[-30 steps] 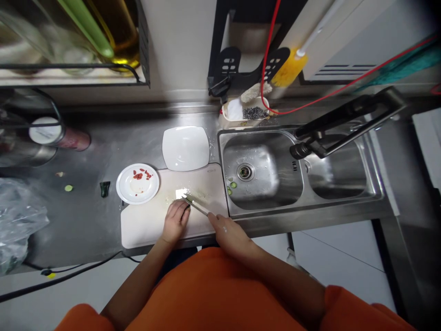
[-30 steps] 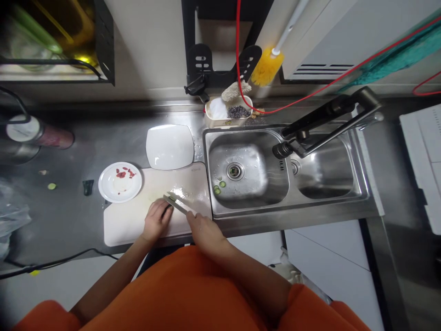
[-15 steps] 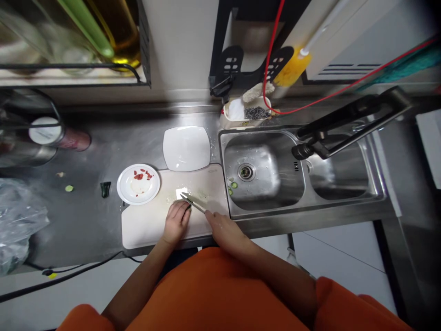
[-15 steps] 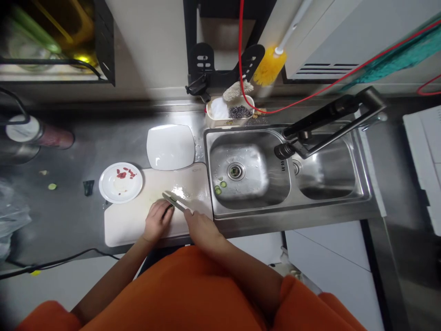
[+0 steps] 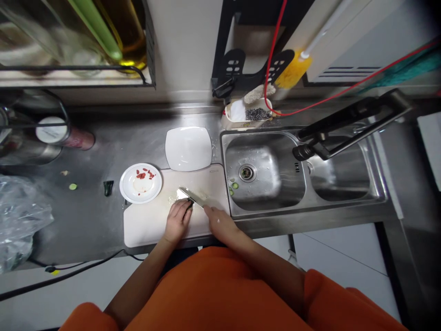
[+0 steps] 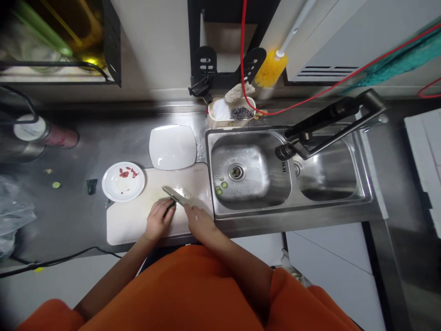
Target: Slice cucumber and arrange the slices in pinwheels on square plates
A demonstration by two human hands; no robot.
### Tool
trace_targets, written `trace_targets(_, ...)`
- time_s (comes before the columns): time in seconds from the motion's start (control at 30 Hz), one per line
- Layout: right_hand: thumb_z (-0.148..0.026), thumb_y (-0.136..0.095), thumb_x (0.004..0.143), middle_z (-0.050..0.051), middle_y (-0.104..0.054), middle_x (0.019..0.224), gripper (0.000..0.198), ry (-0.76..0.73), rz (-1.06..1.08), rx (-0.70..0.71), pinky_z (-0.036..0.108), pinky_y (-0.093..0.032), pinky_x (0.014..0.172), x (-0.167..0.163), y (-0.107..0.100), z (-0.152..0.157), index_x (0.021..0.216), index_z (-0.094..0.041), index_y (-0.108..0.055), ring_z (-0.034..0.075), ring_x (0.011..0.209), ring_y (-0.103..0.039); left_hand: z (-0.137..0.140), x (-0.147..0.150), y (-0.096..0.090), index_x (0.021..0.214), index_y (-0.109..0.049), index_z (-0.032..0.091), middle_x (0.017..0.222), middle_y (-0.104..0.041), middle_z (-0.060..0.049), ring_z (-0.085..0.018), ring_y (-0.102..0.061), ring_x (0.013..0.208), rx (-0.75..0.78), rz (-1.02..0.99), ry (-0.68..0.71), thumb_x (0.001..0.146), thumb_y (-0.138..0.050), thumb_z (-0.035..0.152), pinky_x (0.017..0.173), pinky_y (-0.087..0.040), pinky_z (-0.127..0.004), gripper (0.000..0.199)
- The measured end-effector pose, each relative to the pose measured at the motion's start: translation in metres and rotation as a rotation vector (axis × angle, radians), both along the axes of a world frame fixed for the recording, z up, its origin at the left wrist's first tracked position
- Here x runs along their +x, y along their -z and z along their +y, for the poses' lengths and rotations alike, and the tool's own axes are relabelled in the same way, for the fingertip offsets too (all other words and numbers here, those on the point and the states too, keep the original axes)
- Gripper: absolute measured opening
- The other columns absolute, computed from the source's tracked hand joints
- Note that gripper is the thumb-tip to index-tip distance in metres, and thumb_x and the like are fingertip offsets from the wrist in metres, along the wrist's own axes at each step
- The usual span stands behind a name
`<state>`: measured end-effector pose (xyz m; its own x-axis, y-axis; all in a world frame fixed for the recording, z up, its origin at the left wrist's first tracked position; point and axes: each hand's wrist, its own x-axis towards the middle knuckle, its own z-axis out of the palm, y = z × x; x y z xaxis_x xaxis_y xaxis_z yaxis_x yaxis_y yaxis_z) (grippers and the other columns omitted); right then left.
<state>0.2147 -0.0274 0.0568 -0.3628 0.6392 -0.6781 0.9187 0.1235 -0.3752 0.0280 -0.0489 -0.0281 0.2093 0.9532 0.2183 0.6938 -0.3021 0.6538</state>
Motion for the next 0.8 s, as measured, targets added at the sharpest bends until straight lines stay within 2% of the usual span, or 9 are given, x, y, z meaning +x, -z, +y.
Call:
trace_targets(0.33, -0.005, -0.032, 0.086, 0.012, -0.062, 0.101, 0.049, -0.027, -0.08, -0.078, 0.029, -0.043, 0.069, 0.019, -0.033, -0.016, 0.132, -0.019, -0.041, 0.022, 0.085, -0.062, 0.0, 0.001, -0.001, 0.106, -0.062, 0.019, 0.103, -0.067, -0.009, -0.021, -0.06, 0.103, 0.006, 0.021, -0.025, 0.089, -0.051, 0.022, 0.096, -0.046, -0.041, 0.02)
trace_targets(0.8, -0.005, -0.031, 0.085, 0.013, -0.062, 0.104, 0.05, -0.021, -0.063, -0.133, 0.029, -0.043, 0.069, 0.02, -0.039, -0.014, 0.134, -0.018, -0.039, 0.022, 0.086, -0.062, -0.002, 0.001, 0.001, 0.106, -0.062, 0.019, 0.102, -0.067, -0.009, -0.021, -0.06, 0.102, 0.003, 0.026, -0.031, 0.089, -0.05, 0.024, 0.096, -0.047, -0.042, 0.021)
